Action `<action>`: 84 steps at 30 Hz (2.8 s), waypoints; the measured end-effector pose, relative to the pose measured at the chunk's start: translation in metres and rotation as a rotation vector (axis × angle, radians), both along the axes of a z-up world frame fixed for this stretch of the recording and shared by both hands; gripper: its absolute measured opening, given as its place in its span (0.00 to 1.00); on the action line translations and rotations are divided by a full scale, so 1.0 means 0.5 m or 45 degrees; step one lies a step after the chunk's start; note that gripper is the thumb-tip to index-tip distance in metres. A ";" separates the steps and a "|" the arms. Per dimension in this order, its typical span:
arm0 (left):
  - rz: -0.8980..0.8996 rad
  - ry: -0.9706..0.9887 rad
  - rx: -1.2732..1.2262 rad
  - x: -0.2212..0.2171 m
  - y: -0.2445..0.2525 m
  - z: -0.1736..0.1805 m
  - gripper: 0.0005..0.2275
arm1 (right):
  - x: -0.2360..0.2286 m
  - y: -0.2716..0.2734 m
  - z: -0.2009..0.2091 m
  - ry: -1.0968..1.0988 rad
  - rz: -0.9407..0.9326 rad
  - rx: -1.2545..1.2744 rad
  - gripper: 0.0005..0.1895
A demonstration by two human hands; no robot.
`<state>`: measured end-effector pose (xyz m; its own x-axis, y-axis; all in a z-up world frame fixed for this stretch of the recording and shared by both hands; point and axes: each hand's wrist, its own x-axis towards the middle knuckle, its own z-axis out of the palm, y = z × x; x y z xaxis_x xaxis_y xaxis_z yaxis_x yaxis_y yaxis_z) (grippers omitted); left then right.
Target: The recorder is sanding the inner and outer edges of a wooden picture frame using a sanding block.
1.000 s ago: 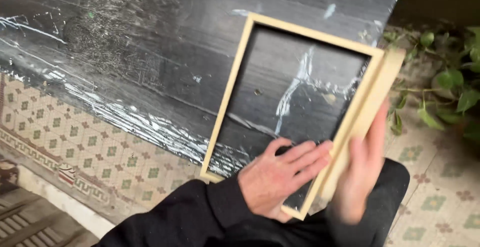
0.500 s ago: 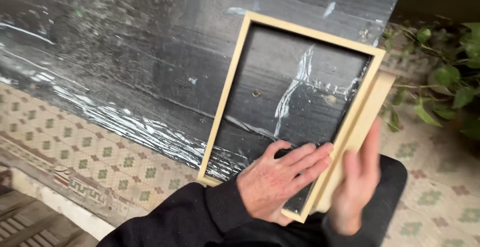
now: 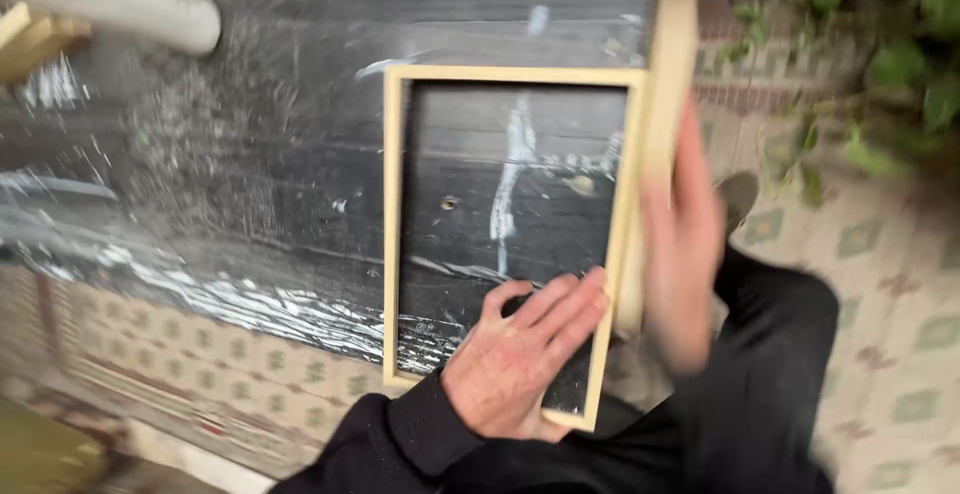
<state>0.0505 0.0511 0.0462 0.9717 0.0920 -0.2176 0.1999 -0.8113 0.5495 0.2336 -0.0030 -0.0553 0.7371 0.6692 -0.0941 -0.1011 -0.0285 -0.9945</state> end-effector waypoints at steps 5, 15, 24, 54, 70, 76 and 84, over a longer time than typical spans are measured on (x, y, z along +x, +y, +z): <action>0.052 0.050 0.150 0.016 -0.003 -0.001 0.56 | 0.088 0.089 0.003 -0.094 0.081 0.289 0.28; -0.010 0.055 0.267 0.012 -0.010 -0.010 0.58 | -0.054 -0.058 0.000 0.103 0.196 0.252 0.33; 0.033 0.101 0.192 0.012 -0.018 -0.013 0.62 | -0.179 -0.255 0.072 0.231 0.295 0.286 0.35; 0.183 -0.281 -0.011 -0.052 -0.043 -0.027 0.48 | -0.225 -0.253 0.105 -0.135 0.100 -0.240 0.35; 0.109 -0.251 0.152 -0.052 -0.045 -0.031 0.47 | -0.066 -0.056 0.157 -0.644 0.179 -0.259 0.28; 0.100 -0.247 0.150 -0.051 -0.038 -0.031 0.47 | -0.182 -0.163 0.137 -0.409 0.176 -0.215 0.30; 0.094 -0.193 0.230 -0.055 -0.052 -0.034 0.48 | -0.101 -0.131 0.087 -0.301 0.083 -0.008 0.30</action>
